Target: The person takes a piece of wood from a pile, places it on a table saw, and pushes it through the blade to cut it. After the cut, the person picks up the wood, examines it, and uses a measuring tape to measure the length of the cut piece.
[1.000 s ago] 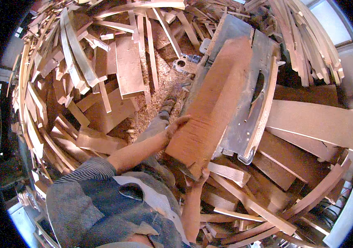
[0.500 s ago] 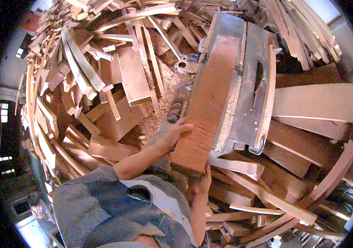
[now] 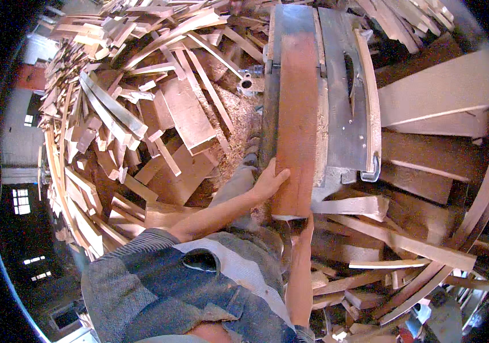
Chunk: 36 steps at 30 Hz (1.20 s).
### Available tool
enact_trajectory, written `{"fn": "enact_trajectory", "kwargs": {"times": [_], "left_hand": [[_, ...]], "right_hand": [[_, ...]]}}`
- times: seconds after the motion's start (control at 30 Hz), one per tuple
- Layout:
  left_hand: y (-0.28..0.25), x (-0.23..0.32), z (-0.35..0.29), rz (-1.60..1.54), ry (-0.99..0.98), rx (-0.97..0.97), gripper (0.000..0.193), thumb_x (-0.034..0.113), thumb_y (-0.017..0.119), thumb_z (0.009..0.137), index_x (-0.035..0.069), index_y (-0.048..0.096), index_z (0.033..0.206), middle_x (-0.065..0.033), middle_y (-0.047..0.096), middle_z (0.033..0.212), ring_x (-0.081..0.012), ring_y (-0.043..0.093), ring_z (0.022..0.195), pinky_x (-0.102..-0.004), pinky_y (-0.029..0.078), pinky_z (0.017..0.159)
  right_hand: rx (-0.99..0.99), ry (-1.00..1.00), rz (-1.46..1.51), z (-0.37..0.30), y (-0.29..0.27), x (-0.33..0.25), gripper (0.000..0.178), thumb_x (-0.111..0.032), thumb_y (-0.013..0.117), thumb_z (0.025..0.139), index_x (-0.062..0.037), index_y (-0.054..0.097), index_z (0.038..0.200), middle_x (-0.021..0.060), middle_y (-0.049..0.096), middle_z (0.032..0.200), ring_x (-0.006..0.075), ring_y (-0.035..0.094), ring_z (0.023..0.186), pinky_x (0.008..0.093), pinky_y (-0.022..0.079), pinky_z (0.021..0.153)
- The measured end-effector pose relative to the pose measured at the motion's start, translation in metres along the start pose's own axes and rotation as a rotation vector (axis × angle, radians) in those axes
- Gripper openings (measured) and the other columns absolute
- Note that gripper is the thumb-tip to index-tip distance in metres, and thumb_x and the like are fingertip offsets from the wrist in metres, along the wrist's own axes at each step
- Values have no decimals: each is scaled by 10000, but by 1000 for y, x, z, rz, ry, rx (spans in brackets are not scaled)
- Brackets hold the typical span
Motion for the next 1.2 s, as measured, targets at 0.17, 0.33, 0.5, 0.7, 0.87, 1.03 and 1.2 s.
{"fn": "enact_trajectory", "kwargs": {"times": [0.17,0.33,0.5,0.7,0.87,1.03,1.2], "left_hand": [[-3,-11,4,204,74,-8,656,386,638,1020,-45,427,1468,-212,602,1390,-311,567,1314,-420,419,1128],[-12,12,-19,294,-14,79,529,360,632,1003,-31,519,1341,-295,596,1335,-464,559,1266,-495,443,1068],[-71,-1,-63,418,-158,-15,709,380,657,968,-2,425,1518,-217,605,1333,-314,589,1216,-412,457,1058],[-113,-48,-82,481,-212,89,698,308,731,906,-27,488,1469,-203,668,1229,-304,642,1133,-396,512,973],[-108,-47,-86,492,-129,35,712,295,722,902,-27,475,1486,-218,676,1226,-312,674,1090,-404,541,928],[-106,-44,-88,470,-193,-27,728,306,722,897,-13,464,1497,-240,635,1330,-334,678,1158,-428,534,977],[-112,-49,-87,514,-142,-44,738,314,734,903,-39,459,1489,-235,622,1352,-337,680,1161,-424,540,968]], "right_hand": [[252,-16,-95,19,-64,12,411,-415,635,1005,-120,648,1291,42,691,1197,221,658,1026,400,560,838],[306,-235,-1009,-66,-147,5,357,-401,690,946,-55,712,1032,43,718,897,278,677,812,418,531,745],[60,-220,-1720,-180,-209,60,207,-177,679,890,8,699,981,213,693,881,333,684,761,481,513,675],[169,-93,-1650,-203,-220,93,213,-173,680,892,13,692,996,210,694,891,324,688,768,469,522,674],[230,-103,-1556,-189,-206,96,219,-170,680,893,17,687,1008,208,695,900,317,692,773,459,530,673],[250,-135,-1488,-163,-185,92,225,-167,681,894,21,681,1020,206,696,909,310,695,779,449,537,671],[254,-177,-1434,-133,-164,86,232,-164,682,896,25,676,1032,205,697,918,303,699,784,439,545,670]]}}
Point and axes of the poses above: each hand's wrist, its own z-axis towards the middle knuckle, its own y-axis out of the palm, x = y × z, the point moved 8 cm from there along z, towards the middle knuckle
